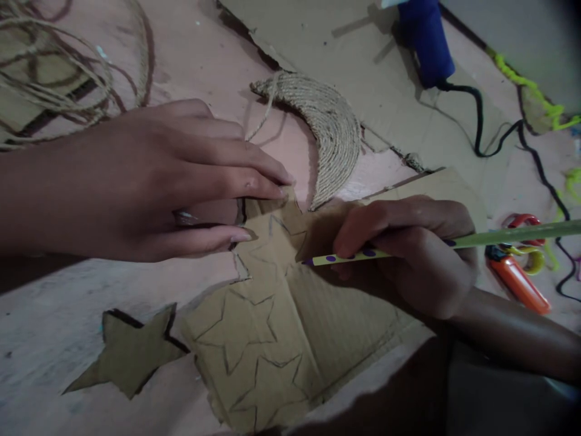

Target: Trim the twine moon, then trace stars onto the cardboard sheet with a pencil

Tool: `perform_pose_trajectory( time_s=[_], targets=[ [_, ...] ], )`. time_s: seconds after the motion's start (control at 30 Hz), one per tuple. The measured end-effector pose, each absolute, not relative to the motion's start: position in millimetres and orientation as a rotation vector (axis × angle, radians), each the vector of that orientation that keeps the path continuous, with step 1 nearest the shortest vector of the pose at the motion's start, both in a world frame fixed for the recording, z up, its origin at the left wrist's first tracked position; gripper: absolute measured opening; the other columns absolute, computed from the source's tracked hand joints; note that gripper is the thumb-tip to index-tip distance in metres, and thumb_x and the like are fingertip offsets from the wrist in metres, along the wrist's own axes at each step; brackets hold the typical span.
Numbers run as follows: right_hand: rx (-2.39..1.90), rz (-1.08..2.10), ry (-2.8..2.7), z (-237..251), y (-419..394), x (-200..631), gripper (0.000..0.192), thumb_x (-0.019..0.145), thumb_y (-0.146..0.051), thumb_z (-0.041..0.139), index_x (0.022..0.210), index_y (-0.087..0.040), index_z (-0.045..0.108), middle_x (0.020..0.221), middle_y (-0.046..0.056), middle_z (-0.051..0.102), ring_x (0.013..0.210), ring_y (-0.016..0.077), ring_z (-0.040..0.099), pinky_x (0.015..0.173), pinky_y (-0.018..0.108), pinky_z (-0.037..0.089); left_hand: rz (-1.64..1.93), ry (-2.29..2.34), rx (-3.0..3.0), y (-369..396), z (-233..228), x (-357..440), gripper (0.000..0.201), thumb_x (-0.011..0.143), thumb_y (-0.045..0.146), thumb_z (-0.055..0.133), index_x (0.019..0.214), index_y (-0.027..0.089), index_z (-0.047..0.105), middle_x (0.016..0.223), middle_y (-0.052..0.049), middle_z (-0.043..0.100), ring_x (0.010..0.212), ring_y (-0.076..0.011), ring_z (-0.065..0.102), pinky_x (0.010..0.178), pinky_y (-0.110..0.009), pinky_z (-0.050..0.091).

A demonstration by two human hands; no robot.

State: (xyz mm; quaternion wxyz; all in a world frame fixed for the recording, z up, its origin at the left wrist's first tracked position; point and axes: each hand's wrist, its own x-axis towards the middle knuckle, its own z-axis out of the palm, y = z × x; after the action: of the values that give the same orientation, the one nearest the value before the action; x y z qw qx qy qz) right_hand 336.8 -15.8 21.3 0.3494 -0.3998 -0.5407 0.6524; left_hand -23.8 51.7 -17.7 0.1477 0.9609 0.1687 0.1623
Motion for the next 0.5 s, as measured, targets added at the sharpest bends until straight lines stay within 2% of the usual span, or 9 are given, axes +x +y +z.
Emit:
perform_pose_trajectory(
  time_s=[0.2, 0.3, 0.4, 0.5],
  targets=[
    [-1.001, 1.562, -1.579, 15.9, -15.3, 340.1, 0.028, 0.108, -0.015, 0.077, 0.101, -0.026, 0.102, 0.083, 0.003, 0.091, 0.073, 0.0215, 0.083, 0.064, 0.033, 0.063, 0.453, 0.503, 2.774, 51.1, -16.2, -24.1, 0.055, 0.142, 0.049, 0.044, 0.187, 0.027, 0.066, 0.182, -0.003, 0.079, 0.161, -0.0267, 0.076, 0.151, -0.054, 0.047],
    [-1.032, 1.542, -1.587, 17.3, -15.1, 340.4, 0.033, 0.104, -0.011, 0.072, 0.093, -0.027, 0.099, 0.077, 0.002, 0.087, 0.066, 0.02, 0.079, 0.058, 0.031, 0.058, 0.475, 0.506, 2.776, 51.0, -16.3, -24.7, 0.054, 0.14, 0.05, 0.046, 0.185, 0.03, 0.067, 0.184, -0.001, 0.079, 0.157, -0.0256, 0.076, 0.146, -0.051, 0.049],
    [-1.086, 1.527, -1.528, 18.6, -15.6, 340.3, 0.03, 0.098, -0.01, 0.075, 0.081, -0.027, 0.094, 0.071, 0.002, 0.084, 0.057, 0.0196, 0.073, 0.048, 0.031, 0.05, 0.477, 0.51, 2.784, 51.5, -16.9, -26.7, 0.054, 0.139, 0.049, 0.049, 0.187, 0.033, 0.065, 0.188, -0.002, 0.077, 0.16, -0.0253, 0.074, 0.142, -0.051, 0.05],
    [-1.083, 1.537, -1.513, 19.2, -15.9, 339.7, 0.029, 0.101, -0.011, 0.076, 0.087, -0.027, 0.096, 0.078, 0.003, 0.089, 0.061, 0.0206, 0.078, 0.052, 0.032, 0.057, 0.445, 0.531, 2.757, 52.2, -17.8, -27.8, 0.056, 0.137, 0.052, 0.049, 0.189, 0.036, 0.064, 0.189, 0.001, 0.076, 0.162, -0.0257, 0.074, 0.144, -0.052, 0.048]
  ],
)
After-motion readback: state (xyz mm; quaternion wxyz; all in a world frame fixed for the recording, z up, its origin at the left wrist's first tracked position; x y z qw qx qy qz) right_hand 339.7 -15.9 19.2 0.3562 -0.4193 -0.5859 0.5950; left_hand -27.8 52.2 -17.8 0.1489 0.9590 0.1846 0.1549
